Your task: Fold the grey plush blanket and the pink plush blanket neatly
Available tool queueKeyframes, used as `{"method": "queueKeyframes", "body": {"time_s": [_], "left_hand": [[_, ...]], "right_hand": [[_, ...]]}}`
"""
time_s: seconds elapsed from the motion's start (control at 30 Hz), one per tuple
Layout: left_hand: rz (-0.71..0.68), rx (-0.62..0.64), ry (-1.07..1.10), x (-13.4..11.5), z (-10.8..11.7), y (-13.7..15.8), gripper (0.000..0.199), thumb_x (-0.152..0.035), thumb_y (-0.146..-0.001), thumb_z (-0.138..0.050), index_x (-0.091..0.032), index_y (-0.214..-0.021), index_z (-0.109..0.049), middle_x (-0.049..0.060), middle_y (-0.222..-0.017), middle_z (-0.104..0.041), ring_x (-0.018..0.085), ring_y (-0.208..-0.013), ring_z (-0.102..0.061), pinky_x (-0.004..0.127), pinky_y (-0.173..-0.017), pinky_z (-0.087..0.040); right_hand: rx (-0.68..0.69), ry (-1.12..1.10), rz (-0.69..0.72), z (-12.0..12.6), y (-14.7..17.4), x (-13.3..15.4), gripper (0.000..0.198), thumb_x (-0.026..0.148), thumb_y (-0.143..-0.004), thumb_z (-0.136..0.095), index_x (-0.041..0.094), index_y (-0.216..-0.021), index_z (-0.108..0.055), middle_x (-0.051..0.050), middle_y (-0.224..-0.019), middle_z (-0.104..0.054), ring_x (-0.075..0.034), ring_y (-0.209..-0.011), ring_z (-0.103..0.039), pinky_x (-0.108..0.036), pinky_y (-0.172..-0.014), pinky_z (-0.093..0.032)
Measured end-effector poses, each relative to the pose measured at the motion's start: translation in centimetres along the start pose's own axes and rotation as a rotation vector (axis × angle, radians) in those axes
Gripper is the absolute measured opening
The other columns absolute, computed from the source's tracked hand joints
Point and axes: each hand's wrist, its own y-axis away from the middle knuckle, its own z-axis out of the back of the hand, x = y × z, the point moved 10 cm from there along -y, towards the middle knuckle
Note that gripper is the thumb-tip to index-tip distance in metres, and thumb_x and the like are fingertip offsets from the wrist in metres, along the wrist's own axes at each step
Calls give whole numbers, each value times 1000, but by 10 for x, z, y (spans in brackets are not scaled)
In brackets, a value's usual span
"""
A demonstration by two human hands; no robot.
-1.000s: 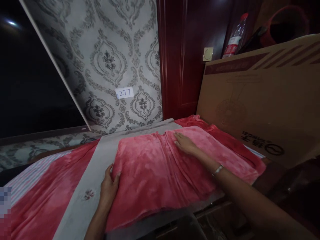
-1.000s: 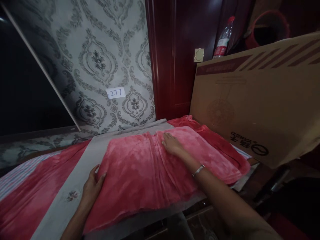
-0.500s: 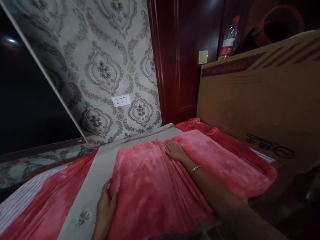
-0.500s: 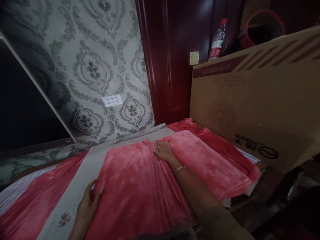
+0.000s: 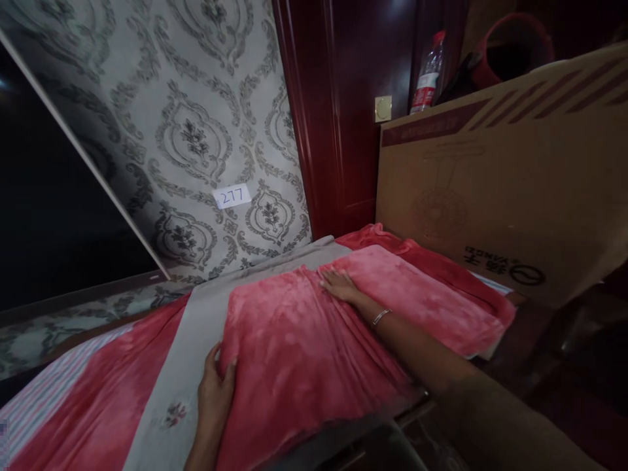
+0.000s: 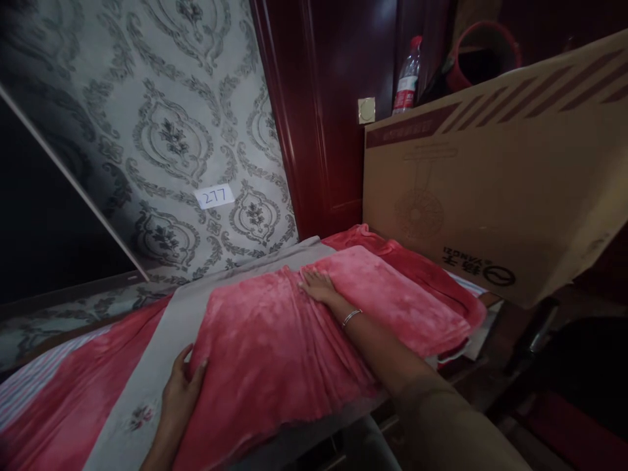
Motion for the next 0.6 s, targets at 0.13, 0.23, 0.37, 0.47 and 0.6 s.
{"method": "queueKeyframes", "body": {"time_s": [0.13,0.23,0.37,0.47,0.6], "left_hand": [[-1,0,-9,-2,1,0,77,-62,-74,-51,-17,-136,-53,13,-116,-70,30,-102,-68,43,-92,-53],[3,5,-4,-3,0,0,79,-64,-72,-51,-17,-137,-53,12,-114,-70,30,-101,-68,42,-91,-53],[9,0,-18,-5,0,-1,85,-66,-69,-52,-15,-137,-55,11,-101,-71,32,-94,-68,44,-87,-54],[18,-4,-33,-6,0,-2,82,-65,-68,-54,-16,-135,-57,8,-91,-70,29,-80,-66,43,-78,-55],[42,2,-49,-6,1,-1,83,-65,-67,-53,-16,-134,-57,10,-98,-70,30,-86,-66,41,-78,-54]], "right_hand": [[-3,-29,-4,-2,36,-1,72,53,-103,-20,13,-163,-22,-12,-169,-20,-26,-156,-16,-47,-125,-16],[-25,-14,22,-5,76,-3,70,52,-103,-27,13,-161,-28,-12,-168,-23,-25,-156,-19,-43,-126,-15],[-83,83,93,-11,124,2,69,51,-102,-35,14,-160,-32,-13,-167,-26,-27,-155,-19,-49,-126,-13],[-87,113,102,-20,142,9,67,48,-102,-38,14,-160,-32,-13,-167,-22,-27,-156,-18,-50,-125,-15],[-102,66,82,-25,155,13,62,43,-103,-38,13,-157,-39,-15,-166,-26,-27,-154,-24,-45,-125,-21]]}}
